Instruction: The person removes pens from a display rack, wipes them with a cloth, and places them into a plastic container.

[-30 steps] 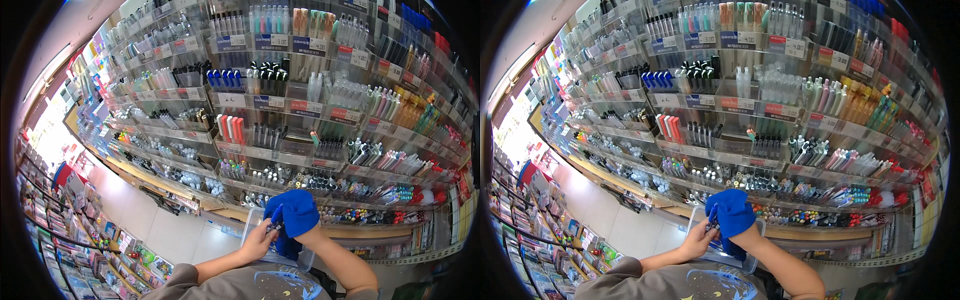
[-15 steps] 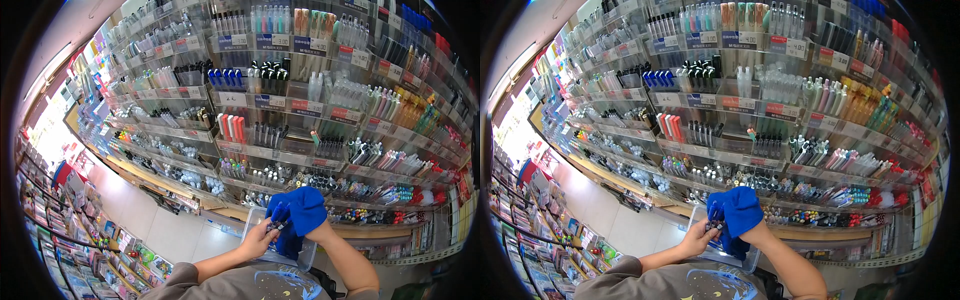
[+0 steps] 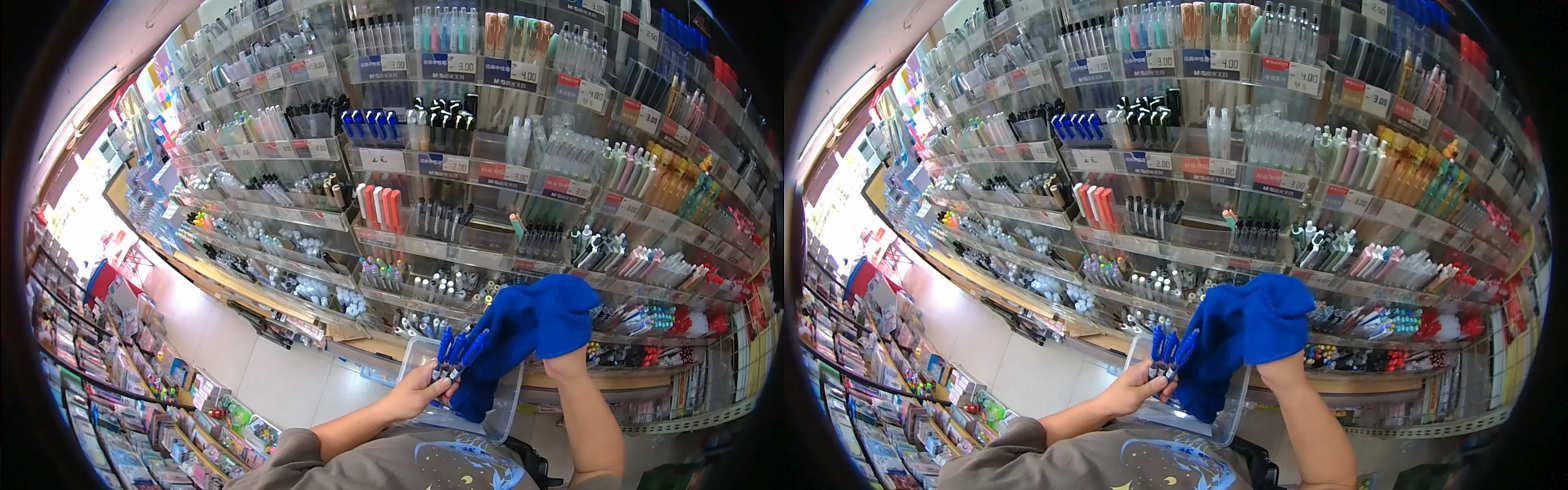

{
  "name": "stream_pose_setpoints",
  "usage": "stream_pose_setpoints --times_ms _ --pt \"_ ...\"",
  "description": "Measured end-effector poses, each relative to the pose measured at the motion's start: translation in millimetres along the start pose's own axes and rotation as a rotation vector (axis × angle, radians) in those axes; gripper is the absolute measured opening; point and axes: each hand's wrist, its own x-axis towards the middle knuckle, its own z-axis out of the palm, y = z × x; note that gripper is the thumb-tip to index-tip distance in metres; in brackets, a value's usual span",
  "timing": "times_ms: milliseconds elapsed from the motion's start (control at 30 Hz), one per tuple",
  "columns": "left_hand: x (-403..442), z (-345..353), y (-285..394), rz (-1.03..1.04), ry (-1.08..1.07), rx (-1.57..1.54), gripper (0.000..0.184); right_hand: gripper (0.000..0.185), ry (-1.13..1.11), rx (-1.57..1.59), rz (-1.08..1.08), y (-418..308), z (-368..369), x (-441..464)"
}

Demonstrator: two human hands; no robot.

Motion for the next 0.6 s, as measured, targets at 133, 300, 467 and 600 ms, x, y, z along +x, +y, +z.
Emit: stream_pose_setpoints --times_ms 133,300,467,600 --pt "1 2 -2 0.001 -0.036 0.035 0.011 0.013 -0.332 -0.410 0.001 -15 13 -1" --pt "-3 2 24 0.105 -0.192 0.687 0.016 0.015 -0.299 -0.326 -0.060 10 14 -17" --pt "-2 -11 25 0.038 -0.406 1.314 0.027 0.030 0.082 0.530 0.093 -14 -35 8" --pt "4 -8 2 -0.143 -0.485 1.728 0.032 0.041 0.179 0.651 -0.186 -79 -72 16"
